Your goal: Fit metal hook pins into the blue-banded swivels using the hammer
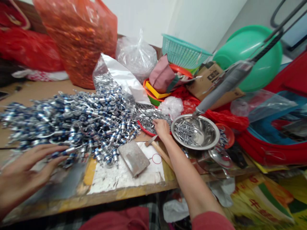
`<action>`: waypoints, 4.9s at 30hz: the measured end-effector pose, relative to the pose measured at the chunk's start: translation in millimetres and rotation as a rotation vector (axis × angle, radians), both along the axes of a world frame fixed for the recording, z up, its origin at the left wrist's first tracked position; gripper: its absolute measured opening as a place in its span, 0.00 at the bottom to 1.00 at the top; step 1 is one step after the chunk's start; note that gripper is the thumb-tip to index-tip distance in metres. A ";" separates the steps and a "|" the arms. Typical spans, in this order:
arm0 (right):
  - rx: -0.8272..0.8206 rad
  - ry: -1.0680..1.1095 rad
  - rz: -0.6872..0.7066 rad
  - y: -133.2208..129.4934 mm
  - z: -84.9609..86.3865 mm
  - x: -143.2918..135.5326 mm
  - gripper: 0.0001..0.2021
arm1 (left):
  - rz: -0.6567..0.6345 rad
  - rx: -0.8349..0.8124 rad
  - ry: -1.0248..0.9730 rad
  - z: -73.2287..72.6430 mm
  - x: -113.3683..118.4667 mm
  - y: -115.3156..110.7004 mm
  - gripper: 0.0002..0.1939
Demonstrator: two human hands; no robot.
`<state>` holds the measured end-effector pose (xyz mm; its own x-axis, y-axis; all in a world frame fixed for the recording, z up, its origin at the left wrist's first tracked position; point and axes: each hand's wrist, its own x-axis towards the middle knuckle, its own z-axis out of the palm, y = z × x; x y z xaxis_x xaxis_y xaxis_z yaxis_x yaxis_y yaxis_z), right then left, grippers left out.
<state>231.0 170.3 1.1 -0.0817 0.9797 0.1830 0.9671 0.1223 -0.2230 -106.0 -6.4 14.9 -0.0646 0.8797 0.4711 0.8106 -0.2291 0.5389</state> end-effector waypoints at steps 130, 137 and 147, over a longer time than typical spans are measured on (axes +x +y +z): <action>0.073 0.129 0.579 -169.1 30.9 -52.1 0.13 | -0.343 -0.875 -1.332 -5.6 127.2 16.4 0.36; 0.078 0.091 0.568 -180.9 27.9 -56.8 0.15 | -0.342 -0.874 -1.338 -6.4 127.3 17.0 0.38; 0.180 0.191 0.171 -160.7 7.9 7.4 0.16 | -0.318 -0.887 -1.339 -5.1 126.7 16.2 0.39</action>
<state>238.5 9.6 9.0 -0.1900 0.9051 0.3803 0.8717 0.3338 -0.3589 20.7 9.8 9.8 0.2386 0.8855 -0.3986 -0.3321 0.4602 0.8234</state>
